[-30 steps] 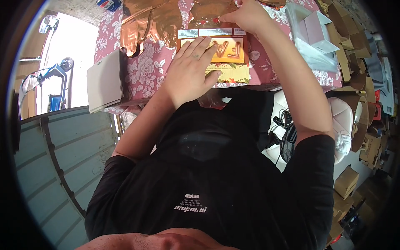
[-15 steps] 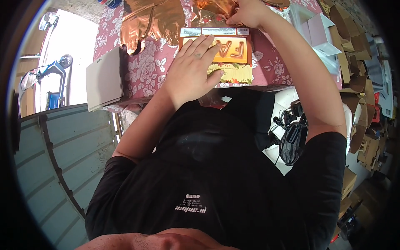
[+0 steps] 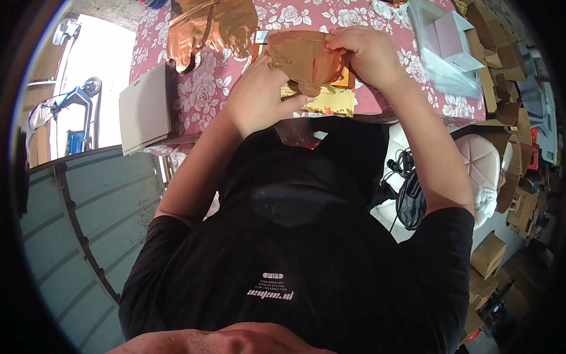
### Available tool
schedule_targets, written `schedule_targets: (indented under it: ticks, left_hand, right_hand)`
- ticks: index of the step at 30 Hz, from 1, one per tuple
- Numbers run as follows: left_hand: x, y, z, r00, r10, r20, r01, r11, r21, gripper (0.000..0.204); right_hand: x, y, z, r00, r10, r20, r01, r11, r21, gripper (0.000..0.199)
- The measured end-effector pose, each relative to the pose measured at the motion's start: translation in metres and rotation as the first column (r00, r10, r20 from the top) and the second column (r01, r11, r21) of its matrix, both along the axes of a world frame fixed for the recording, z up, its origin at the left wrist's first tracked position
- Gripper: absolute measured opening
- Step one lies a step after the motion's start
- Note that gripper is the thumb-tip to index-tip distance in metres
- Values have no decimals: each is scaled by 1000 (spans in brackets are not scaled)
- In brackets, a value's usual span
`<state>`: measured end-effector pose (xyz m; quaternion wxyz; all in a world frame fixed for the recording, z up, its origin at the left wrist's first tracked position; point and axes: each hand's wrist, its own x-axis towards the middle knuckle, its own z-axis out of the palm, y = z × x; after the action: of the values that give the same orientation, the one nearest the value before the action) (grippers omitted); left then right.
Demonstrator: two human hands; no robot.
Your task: Manual packaging of gold foil sheets into card backing and plastic sleeves.
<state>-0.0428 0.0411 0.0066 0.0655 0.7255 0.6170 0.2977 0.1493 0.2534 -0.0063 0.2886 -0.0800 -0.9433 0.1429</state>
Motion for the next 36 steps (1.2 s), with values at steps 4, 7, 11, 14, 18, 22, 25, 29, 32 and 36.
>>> schedule_targets:
  ticks: [4, 7, 11, 14, 18, 22, 25, 29, 32, 36]
  left_hand:
    - [-8, -17, -8, 981, 122, 151, -133, 989, 62, 34]
    - [-13, -12, 2, 980, 115, 161, -174, 889, 423, 42]
    - [-17, 23, 12, 995, 27, -92, 7, 937, 349, 61]
    - [-23, 37, -4, 975, -85, -207, 94, 995, 32, 68]
    - [-24, 38, -16, 930, -128, -344, 126, 992, -29, 69]
    - [-23, 33, -12, 927, -110, -359, 84, 993, -88, 68]
    - [-25, 35, -14, 934, -130, -332, 114, 991, -67, 67]
    - [-26, 38, -19, 935, -116, -336, 108, 993, -42, 67]
    - [-27, 39, -17, 941, -150, -305, 123, 987, -103, 68]
    - [-30, 41, -23, 937, -152, -315, 130, 988, -89, 68]
  right_hand:
    - [2, -5, 4, 999, -15, 36, 12, 997, 72, 30]
    - [2, -8, 8, 998, -13, 61, 6, 994, 105, 28]
    - [3, -10, 8, 998, -23, 59, 17, 995, 95, 27]
    - [1, -9, 8, 997, -34, 65, 29, 996, 89, 27]
    - [11, -13, 17, 975, -45, 216, 24, 995, 100, 39]
    - [26, -91, 38, 982, -190, 2, 189, 977, 96, 53]
    - [51, -140, 29, 989, -141, 53, 144, 988, -62, 59]
    - [74, -131, 5, 994, -51, 94, 32, 981, 193, 36]
    - [80, -129, 6, 997, -73, -26, 77, 975, 208, 19]
    - [113, -138, 14, 997, -82, 11, 78, 979, 188, 17]
